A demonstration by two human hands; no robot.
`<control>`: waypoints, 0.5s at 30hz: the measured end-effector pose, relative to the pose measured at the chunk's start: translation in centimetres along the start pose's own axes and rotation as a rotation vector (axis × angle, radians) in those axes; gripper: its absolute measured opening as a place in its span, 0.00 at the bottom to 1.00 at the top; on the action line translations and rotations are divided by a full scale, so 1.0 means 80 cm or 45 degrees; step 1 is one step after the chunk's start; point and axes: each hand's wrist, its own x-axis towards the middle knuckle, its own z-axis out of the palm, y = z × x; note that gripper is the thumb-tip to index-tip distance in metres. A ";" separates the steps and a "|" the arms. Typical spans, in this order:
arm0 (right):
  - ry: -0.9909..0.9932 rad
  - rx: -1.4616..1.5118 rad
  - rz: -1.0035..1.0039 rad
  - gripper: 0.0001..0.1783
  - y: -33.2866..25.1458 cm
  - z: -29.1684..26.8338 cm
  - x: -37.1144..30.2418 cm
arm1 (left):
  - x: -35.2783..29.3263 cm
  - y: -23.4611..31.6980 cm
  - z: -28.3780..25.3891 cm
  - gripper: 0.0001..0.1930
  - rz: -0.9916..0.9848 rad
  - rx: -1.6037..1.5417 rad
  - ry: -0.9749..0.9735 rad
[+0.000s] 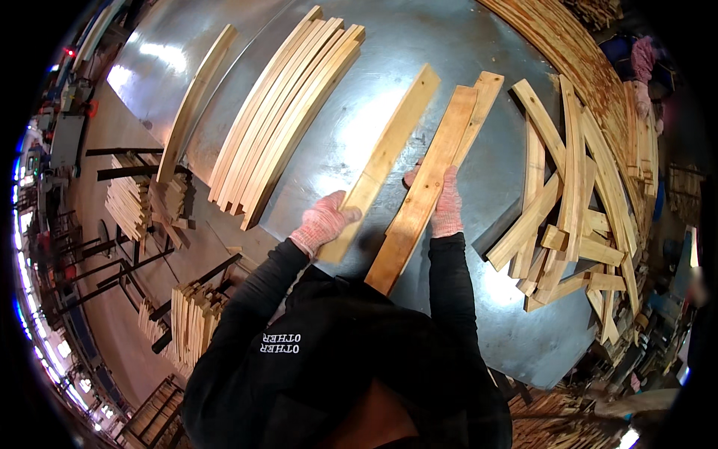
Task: The person picks up thin wooden planks from a pile on a metal table and stacks them neatly. They handle the planks one by one or in small groups, aligning them into a growing stack on the table surface.
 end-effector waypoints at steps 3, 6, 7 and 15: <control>0.288 -0.344 -0.127 0.28 0.010 0.006 0.005 | -0.014 0.029 -0.025 0.18 0.085 0.579 0.304; 0.405 -0.439 -0.125 0.27 0.011 0.005 0.013 | -0.019 0.015 -0.068 0.24 0.239 1.031 0.752; 0.410 -0.482 -0.137 0.27 0.009 -0.004 0.015 | -0.016 0.004 -0.088 0.27 0.154 1.094 0.797; 0.516 -1.063 -0.214 0.34 0.037 0.039 0.030 | -0.034 0.040 0.000 0.60 0.301 0.042 0.139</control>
